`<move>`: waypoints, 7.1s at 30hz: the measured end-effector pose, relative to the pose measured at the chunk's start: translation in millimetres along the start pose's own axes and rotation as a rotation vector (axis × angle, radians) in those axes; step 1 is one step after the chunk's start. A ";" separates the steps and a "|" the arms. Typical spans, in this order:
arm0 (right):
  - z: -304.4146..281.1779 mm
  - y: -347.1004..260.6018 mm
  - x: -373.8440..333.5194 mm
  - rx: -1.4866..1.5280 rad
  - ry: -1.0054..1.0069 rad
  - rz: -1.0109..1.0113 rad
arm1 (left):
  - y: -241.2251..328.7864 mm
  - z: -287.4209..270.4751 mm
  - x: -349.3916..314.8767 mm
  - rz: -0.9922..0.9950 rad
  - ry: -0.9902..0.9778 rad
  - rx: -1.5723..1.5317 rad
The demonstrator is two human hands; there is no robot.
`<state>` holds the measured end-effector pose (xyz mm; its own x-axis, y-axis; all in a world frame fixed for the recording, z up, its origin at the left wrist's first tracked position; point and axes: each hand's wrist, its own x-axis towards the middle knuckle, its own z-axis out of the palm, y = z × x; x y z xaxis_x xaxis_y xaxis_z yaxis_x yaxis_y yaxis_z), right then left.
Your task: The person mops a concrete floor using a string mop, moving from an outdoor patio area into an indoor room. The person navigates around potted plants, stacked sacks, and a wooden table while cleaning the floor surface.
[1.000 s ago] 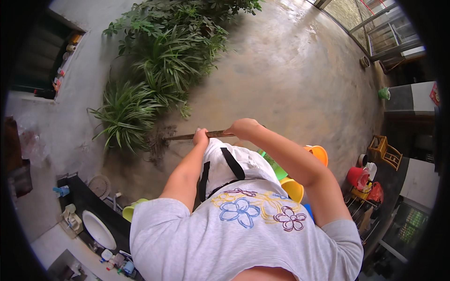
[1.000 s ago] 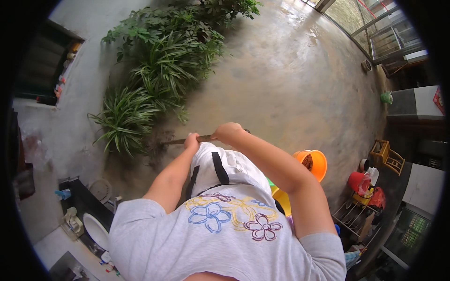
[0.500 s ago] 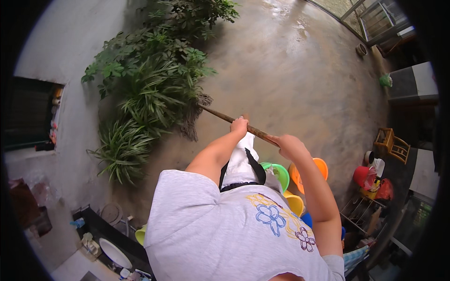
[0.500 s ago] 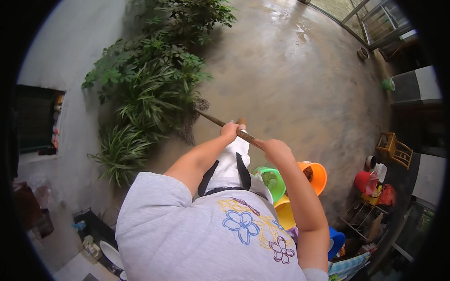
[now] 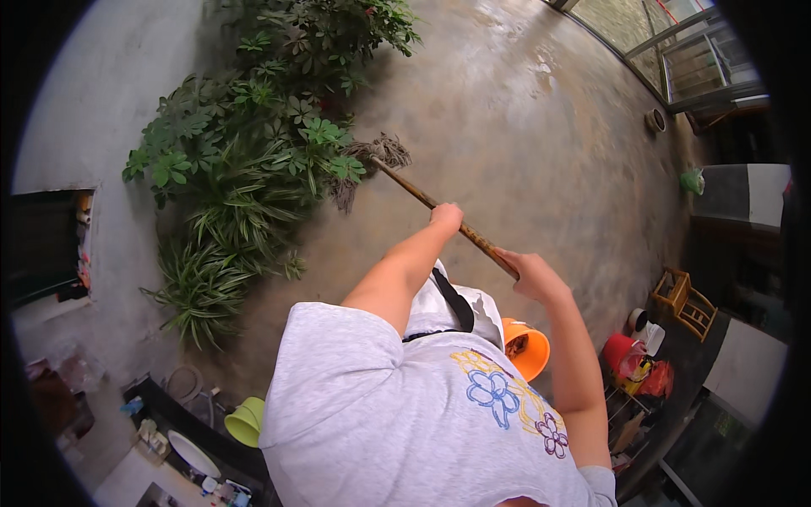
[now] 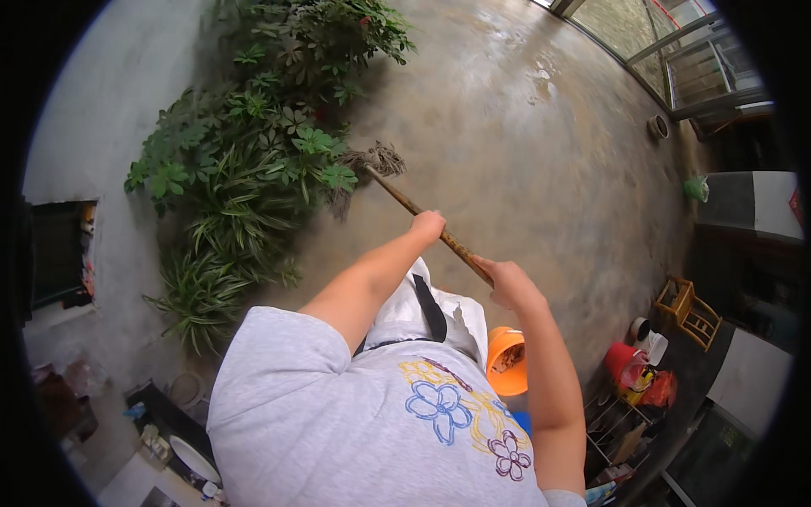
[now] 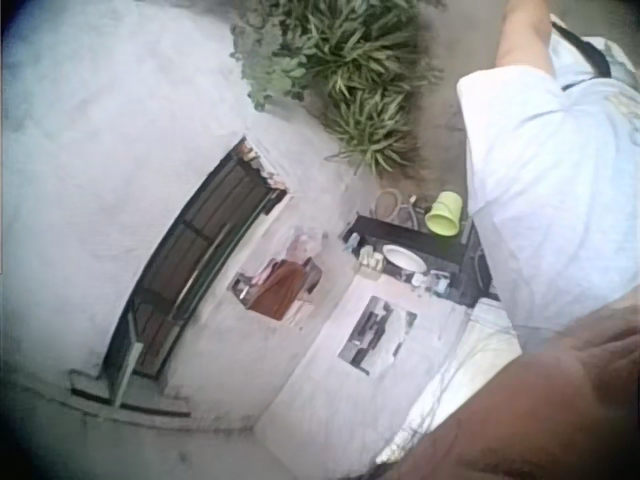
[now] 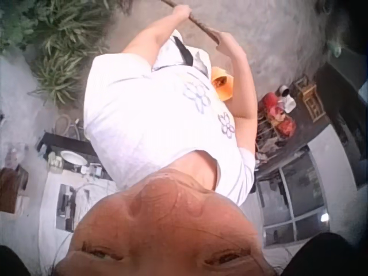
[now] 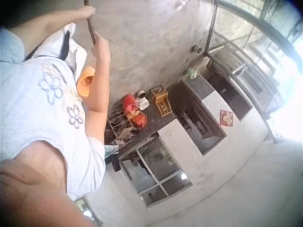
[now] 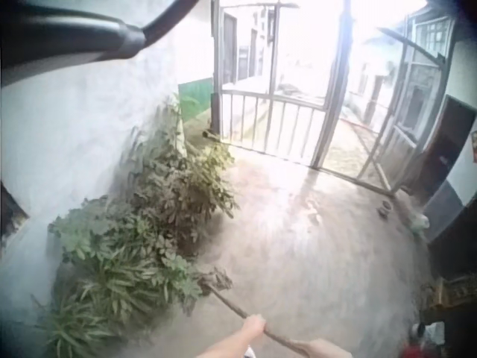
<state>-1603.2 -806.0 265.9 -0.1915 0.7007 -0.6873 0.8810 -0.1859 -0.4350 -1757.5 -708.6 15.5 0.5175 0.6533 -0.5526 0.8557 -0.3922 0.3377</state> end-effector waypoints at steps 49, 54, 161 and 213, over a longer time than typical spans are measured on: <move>-614.0 126.8 470.5 -0.514 -0.151 -0.163 | -37.4 -375.9 573.1 -0.361 0.505 -0.443; -615.4 160.1 507.9 -0.253 -0.084 -0.212 | -49.1 -421.6 636.5 -0.299 0.273 -0.349; -1435.8 -39.3 1258.7 -0.441 -0.752 -0.304 | -354.0 -1011.7 1286.5 -1.043 0.601 -0.938; -1523.0 -376.3 1586.5 -0.629 -1.032 -0.378 | -677.6 -1185.3 1335.5 -1.084 0.864 -0.958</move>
<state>-1579.6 1424.6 225.1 -0.4727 -0.2756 -0.8371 0.6965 0.4652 -0.5464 -1650.8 1197.3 -48.1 -0.6979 0.6046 -0.3839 0.3121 0.7392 0.5969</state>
